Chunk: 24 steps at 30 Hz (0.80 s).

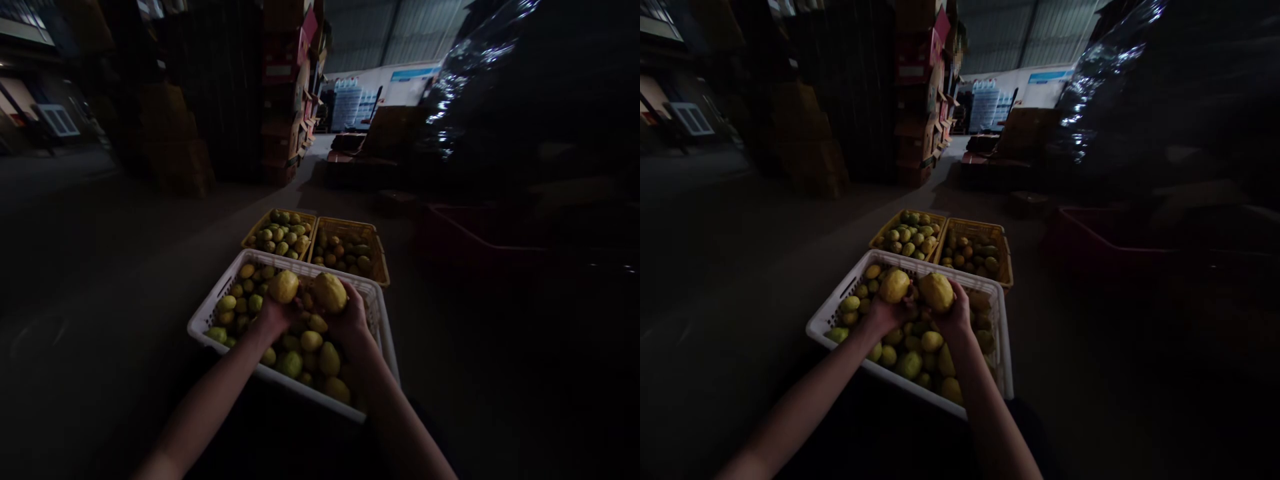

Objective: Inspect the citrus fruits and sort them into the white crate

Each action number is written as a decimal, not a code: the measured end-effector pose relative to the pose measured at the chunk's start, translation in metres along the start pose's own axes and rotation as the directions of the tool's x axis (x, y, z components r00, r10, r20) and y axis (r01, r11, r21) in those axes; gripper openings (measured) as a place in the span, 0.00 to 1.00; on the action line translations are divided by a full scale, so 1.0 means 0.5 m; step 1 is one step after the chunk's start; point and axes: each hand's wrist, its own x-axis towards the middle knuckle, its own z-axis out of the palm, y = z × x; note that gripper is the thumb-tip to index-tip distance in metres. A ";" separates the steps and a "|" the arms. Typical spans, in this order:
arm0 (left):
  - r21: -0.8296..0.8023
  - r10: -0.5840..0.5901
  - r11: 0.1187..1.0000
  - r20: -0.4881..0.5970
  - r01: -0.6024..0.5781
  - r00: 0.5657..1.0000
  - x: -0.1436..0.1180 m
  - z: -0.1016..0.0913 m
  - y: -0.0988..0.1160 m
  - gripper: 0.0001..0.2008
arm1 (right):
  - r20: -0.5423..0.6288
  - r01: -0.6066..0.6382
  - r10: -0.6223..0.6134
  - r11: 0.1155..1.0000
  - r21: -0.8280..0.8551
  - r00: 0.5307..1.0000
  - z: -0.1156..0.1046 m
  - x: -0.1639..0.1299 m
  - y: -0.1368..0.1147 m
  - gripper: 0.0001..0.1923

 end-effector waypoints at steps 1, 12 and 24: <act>-0.002 0.003 1.000 -0.013 -0.003 1.000 -0.001 -0.003 0.002 0.18 | 0.006 -0.001 0.001 1.000 0.006 1.000 -0.002 0.002 0.000 0.11; -0.060 0.027 0.998 0.001 -0.027 1.000 -0.004 0.012 0.003 0.16 | 0.117 -0.057 0.055 0.998 0.021 0.992 -0.047 0.047 0.010 0.15; 0.001 0.079 0.997 -0.187 -0.081 0.979 0.008 0.022 -0.004 0.10 | 0.032 0.084 -0.085 0.996 0.033 0.996 -0.038 0.036 0.009 0.08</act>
